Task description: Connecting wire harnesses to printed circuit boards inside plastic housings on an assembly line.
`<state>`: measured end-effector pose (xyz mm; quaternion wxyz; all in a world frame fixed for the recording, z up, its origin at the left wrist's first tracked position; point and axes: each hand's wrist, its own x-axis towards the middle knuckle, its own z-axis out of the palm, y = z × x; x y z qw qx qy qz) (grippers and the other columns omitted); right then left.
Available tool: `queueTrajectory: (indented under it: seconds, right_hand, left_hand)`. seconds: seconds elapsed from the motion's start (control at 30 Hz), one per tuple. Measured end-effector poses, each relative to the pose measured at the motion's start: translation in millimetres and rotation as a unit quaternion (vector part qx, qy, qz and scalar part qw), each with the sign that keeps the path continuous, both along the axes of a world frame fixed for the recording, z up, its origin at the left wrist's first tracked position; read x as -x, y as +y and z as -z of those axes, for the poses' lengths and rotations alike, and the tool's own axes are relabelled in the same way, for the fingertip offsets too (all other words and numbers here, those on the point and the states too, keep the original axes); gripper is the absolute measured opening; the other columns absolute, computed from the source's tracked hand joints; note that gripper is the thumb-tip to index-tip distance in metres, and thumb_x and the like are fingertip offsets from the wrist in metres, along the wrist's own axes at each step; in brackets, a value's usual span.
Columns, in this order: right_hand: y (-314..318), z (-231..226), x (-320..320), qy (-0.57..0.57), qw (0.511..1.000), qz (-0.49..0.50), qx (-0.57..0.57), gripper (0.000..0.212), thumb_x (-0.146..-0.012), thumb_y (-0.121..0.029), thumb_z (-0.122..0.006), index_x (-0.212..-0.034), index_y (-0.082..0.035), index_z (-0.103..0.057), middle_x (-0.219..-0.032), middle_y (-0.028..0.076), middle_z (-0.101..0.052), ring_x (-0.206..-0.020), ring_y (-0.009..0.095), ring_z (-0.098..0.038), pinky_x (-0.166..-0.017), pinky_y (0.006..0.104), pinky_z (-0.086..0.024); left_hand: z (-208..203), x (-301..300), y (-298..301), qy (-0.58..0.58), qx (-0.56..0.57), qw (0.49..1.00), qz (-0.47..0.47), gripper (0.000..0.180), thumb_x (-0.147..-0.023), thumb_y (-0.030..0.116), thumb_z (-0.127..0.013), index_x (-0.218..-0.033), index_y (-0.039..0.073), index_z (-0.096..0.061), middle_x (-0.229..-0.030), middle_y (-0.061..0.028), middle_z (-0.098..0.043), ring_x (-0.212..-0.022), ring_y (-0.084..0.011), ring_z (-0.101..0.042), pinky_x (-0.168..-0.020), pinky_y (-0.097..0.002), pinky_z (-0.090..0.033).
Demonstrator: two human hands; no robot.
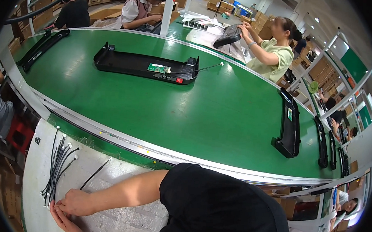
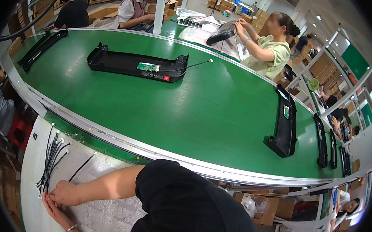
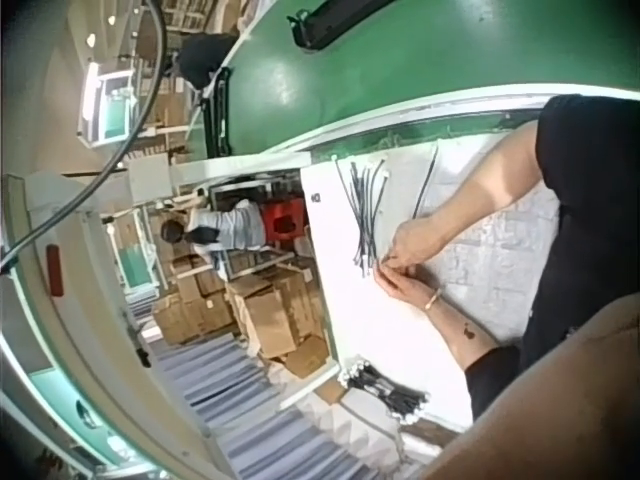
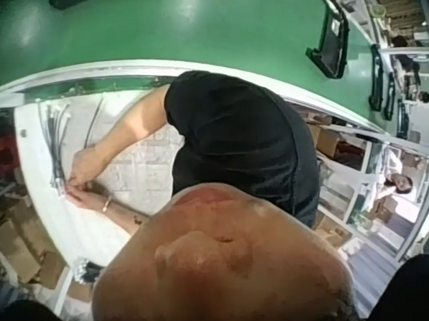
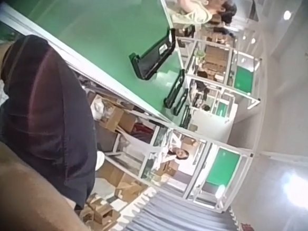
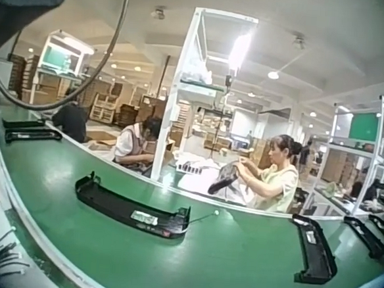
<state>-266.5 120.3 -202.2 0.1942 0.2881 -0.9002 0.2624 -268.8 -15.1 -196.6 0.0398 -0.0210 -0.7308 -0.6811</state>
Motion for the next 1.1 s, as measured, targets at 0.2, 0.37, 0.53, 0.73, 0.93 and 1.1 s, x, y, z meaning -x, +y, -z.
queueTrajectory:
  seconds: [0.2, 0.37, 0.53, 0.73, 0.93, 1.1]
  right_hand:
    - [-10.1, 6.6, -6.1, 0.027, 0.998, -0.048, -0.007, 0.022, -0.08, -0.018, -0.054, -0.094, -0.001, -0.057, -0.078, 0.012, -0.062, -0.065, 0.03, -0.063, -0.057, 0.0418, -0.049]
    - [-5.5, 3.9, -8.6, 0.034, 0.997, -0.066, 0.024, 0.018, -0.079, -0.018, -0.054, -0.086, -0.002, -0.059, -0.077, 0.012, -0.061, -0.061, 0.03, -0.062, -0.053, 0.0425, -0.048]
    - [-2.4, -0.7, -8.8, -0.023, 0.997, -0.059, -0.042, 0.017, -0.077, -0.018, -0.055, -0.081, -0.002, -0.061, -0.077, 0.012, -0.061, -0.062, 0.029, -0.062, -0.054, 0.0417, -0.048]
    - [-4.2, 8.3, -6.9, 0.008, 0.998, -0.059, 0.0, 0.016, -0.076, -0.017, -0.055, -0.083, -0.003, -0.06, -0.076, 0.011, -0.058, -0.063, 0.029, -0.061, -0.055, 0.0415, -0.048]
    - [-5.0, 6.8, -8.0, 0.011, 0.996, -0.084, 0.026, 0.025, -0.077, -0.015, -0.055, -0.1, -0.004, -0.053, -0.077, 0.01, -0.057, -0.065, 0.03, -0.061, -0.057, 0.042, -0.048]
    - [-0.8, -2.0, -10.5, 0.008, 0.995, -0.084, 0.058, 0.028, -0.076, -0.013, -0.056, -0.103, -0.008, -0.052, -0.081, 0.01, -0.059, -0.066, 0.031, -0.061, -0.057, 0.0429, -0.047]
  left_hand:
    - [37.2, 22.7, -33.6, -0.019, -0.071, 0.997, 0.026, 0.026, -0.097, 0.027, -0.051, -0.11, 0.005, -0.057, -0.097, -0.0018, -0.057, -0.087, -0.0114, -0.053, -0.075, -0.0244, -0.044]
    - [36.6, 23.4, -31.3, -0.036, -0.131, 0.991, 0.009, 0.017, -0.097, 0.02, -0.053, -0.092, 0.004, -0.056, -0.084, 0.0015, -0.053, -0.08, -0.0081, -0.049, -0.07, -0.0218, -0.041]
    - [37.7, 25.9, -35.4, 0.015, -0.034, 0.993, 0.112, 0.022, -0.096, 0.024, -0.055, -0.091, 0.003, -0.056, -0.081, 0.0019, -0.051, -0.078, -0.0076, -0.047, -0.069, -0.0214, -0.039]
    - [32.9, 19.5, -26.7, -0.059, -0.084, 0.994, 0.029, 0.028, -0.096, 0.028, -0.055, -0.101, 0.0, -0.058, -0.088, -0.0007, -0.054, -0.082, -0.0102, -0.049, -0.074, -0.0232, -0.041]
    - [52.0, 31.2, -49.7, -0.041, -0.087, 0.995, 0.039, 0.037, -0.097, 0.029, -0.051, -0.117, -0.002, -0.054, -0.095, -0.0055, -0.056, -0.088, -0.0137, -0.052, -0.081, -0.0257, -0.042]
    - [39.9, 28.3, -46.3, -0.053, -0.192, 0.979, 0.034, 0.031, -0.098, 0.028, -0.051, -0.112, 0.0, -0.055, -0.088, -0.0011, -0.053, -0.079, -0.0099, -0.049, -0.073, -0.0256, -0.042]
